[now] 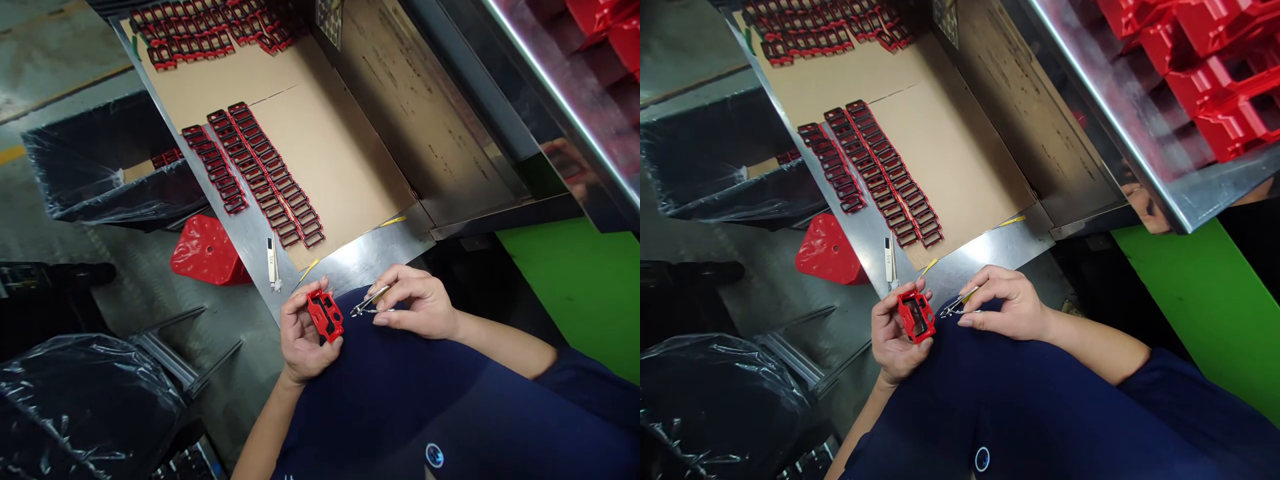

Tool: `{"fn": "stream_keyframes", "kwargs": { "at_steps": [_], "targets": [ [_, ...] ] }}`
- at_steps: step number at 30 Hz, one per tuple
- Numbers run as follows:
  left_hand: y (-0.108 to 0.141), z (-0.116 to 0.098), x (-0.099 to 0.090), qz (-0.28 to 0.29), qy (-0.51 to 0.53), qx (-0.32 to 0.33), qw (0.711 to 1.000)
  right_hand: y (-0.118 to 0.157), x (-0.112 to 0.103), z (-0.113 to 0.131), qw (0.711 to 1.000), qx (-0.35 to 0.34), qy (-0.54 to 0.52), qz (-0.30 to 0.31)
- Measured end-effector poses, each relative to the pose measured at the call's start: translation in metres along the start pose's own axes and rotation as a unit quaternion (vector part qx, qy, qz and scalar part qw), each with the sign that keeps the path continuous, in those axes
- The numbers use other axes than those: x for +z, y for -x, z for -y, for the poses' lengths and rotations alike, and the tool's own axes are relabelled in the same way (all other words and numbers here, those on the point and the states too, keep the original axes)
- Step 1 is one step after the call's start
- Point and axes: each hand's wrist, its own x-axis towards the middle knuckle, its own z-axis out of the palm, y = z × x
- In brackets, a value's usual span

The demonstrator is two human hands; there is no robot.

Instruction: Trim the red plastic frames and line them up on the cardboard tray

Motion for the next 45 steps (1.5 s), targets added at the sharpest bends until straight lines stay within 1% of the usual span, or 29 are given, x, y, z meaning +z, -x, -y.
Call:
{"fn": "stream_keyframes", "kwargs": {
  "at_steps": [2,4,5,6,7,8,9,10,11,13,15,17,19,22,24,25,27,29,30,32,34,36,39,42,45],
  "targets": [
    [0.003,0.002,0.0,0.005,-0.006,0.002,1.0,-0.002,-0.001,-0.001,1.0,-0.015,0.009,0.003],
    [0.0,0.009,-0.006,-0.012,-0.019,-0.011,1.0,-0.002,-0.003,-0.004,1.0,0.004,0.013,0.006],
    [-0.007,0.015,-0.013,-0.037,-0.05,-0.041,0.997,-0.001,-0.006,-0.005,0.999,0.028,0.011,0.021],
    [-0.018,0.024,-0.022,-0.072,-0.099,-0.088,0.989,0.0,-0.008,-0.008,0.997,0.059,0.007,0.048],
    [-0.034,0.033,-0.033,-0.114,-0.157,-0.142,0.971,0.002,-0.011,-0.01,0.992,0.093,0.003,0.087],
    [-0.053,0.043,-0.047,-0.158,-0.241,-0.217,0.933,0.004,-0.014,-0.012,0.984,0.126,0.003,0.128],
    [-0.076,0.054,-0.062,-0.184,-0.293,-0.262,0.901,0.006,-0.017,-0.013,0.974,0.156,0.006,0.163],
    [-0.101,0.064,-0.077,-0.203,-0.325,-0.282,0.88,0.009,-0.019,-0.015,0.966,0.179,0.013,0.187],
    [-0.125,0.074,-0.091,-0.22,-0.357,-0.299,0.857,0.011,-0.021,-0.016,0.96,0.197,0.024,0.197],
    [-0.167,0.091,-0.112,-0.243,-0.415,-0.328,0.813,0.017,-0.023,-0.016,0.957,0.221,0.042,0.183],
    [-0.196,0.104,-0.122,-0.256,-0.463,-0.351,0.773,0.022,-0.023,-0.014,0.958,0.233,0.049,0.156],
    [-0.213,0.113,-0.124,-0.262,-0.498,-0.365,0.742,0.026,-0.023,-0.013,0.96,0.242,0.047,0.134],
    [-0.221,0.117,-0.121,-0.263,-0.525,-0.37,0.72,0.029,-0.022,-0.013,0.961,0.247,0.042,0.117],
    [-0.217,0.116,-0.114,-0.255,-0.565,-0.35,0.702,0.033,-0.021,-0.015,0.964,0.247,0.034,0.095],
    [-0.202,0.112,-0.105,-0.233,-0.596,-0.31,0.703,0.035,-0.021,-0.017,0.966,0.243,0.032,0.087],
    [-0.19,0.11,-0.098,-0.21,-0.611,-0.285,0.708,0.036,-0.021,-0.018,0.966,0.241,0.033,0.086],
    [-0.162,0.106,-0.082,-0.142,-0.631,-0.237,0.724,0.036,-0.02,-0.02,0.968,0.234,0.034,0.084],
    [-0.133,0.106,-0.067,-0.066,-0.639,-0.206,0.738,0.034,-0.019,-0.021,0.97,0.226,0.031,0.085],
    [-0.122,0.107,-0.06,-0.037,-0.641,-0.197,0.741,0.034,-0.018,-0.021,0.971,0.222,0.028,0.087],
    [-0.106,0.112,-0.053,-0.008,-0.647,-0.19,0.738,0.032,-0.017,-0.022,0.972,0.215,0.021,0.095],
    [-0.101,0.117,-0.051,-0.006,-0.654,-0.192,0.731,0.03,-0.016,-0.022,0.971,0.213,0.019,0.104],
    [-0.103,0.121,-0.052,-0.012,-0.659,-0.194,0.727,0.029,-0.015,-0.022,0.971,0.212,0.02,0.11],
    [-0.106,0.122,-0.054,-0.021,-0.659,-0.193,0.727,0.027,-0.014,-0.022,0.971,0.209,0.016,0.117],
    [-0.106,0.122,-0.052,-0.026,-0.648,-0.198,0.735,0.025,-0.014,-0.022,0.971,0.205,0.007,0.123],
    [-0.106,0.12,-0.05,-0.028,-0.624,-0.21,0.752,0.025,-0.015,-0.022,0.971,0.202,0.005,0.127]
  ]
}}
